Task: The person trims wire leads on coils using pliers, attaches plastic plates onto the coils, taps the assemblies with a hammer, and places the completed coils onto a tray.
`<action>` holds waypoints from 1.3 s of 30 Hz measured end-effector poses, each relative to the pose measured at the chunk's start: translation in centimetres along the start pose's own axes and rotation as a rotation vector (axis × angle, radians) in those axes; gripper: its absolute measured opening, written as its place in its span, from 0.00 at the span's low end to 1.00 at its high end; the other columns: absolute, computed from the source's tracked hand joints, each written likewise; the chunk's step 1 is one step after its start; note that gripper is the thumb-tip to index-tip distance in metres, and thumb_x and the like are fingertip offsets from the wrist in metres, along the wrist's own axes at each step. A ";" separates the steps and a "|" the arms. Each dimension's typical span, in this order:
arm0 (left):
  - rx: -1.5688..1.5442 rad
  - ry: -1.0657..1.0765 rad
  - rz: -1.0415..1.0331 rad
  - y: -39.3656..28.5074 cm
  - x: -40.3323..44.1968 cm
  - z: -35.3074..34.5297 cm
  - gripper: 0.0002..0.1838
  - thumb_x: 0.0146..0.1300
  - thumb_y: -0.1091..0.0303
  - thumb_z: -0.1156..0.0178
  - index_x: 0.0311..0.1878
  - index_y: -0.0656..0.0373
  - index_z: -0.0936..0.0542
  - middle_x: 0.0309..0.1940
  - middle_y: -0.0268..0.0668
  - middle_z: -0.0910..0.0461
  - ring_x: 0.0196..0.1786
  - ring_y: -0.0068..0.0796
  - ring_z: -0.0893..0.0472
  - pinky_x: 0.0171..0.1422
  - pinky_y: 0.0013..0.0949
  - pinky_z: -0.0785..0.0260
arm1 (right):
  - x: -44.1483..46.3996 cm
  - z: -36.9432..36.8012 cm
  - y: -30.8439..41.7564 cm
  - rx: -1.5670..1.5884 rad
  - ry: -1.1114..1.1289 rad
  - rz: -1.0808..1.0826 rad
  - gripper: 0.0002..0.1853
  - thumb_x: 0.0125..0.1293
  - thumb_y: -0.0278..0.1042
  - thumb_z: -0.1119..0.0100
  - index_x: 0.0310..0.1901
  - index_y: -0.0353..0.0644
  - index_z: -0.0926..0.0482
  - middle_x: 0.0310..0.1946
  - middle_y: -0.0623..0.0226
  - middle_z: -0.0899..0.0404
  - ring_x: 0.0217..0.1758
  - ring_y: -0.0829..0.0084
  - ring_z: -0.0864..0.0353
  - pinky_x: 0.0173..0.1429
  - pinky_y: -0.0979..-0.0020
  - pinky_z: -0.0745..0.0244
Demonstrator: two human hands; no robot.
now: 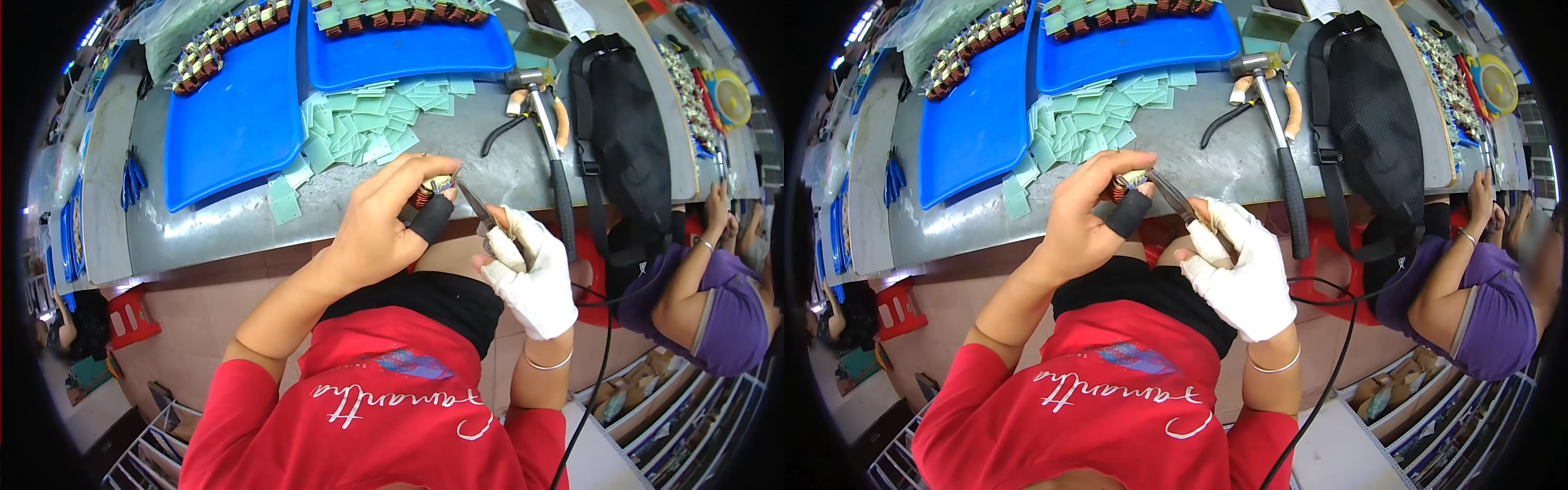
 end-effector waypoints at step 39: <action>0.206 -0.166 -0.046 -0.3 -0.9 -1.3 0.26 0.44 0.87 0.39 0.50 0.61 0.19 0.43 0.45 0.24 0.35 0.38 0.20 0.36 0.32 0.24 | -0.9 -1.3 2.8 -0.796 -0.109 0.221 0.27 0.51 0.29 0.37 0.57 0.45 0.24 0.33 0.58 0.25 0.38 0.55 0.22 0.41 0.60 0.24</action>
Point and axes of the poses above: each hand's wrist, its own x-axis towards the middle knuckle, its own z-axis out of the back of the hand, y = z × x, the point moved 7 cm from there along x, towards the middle knuckle
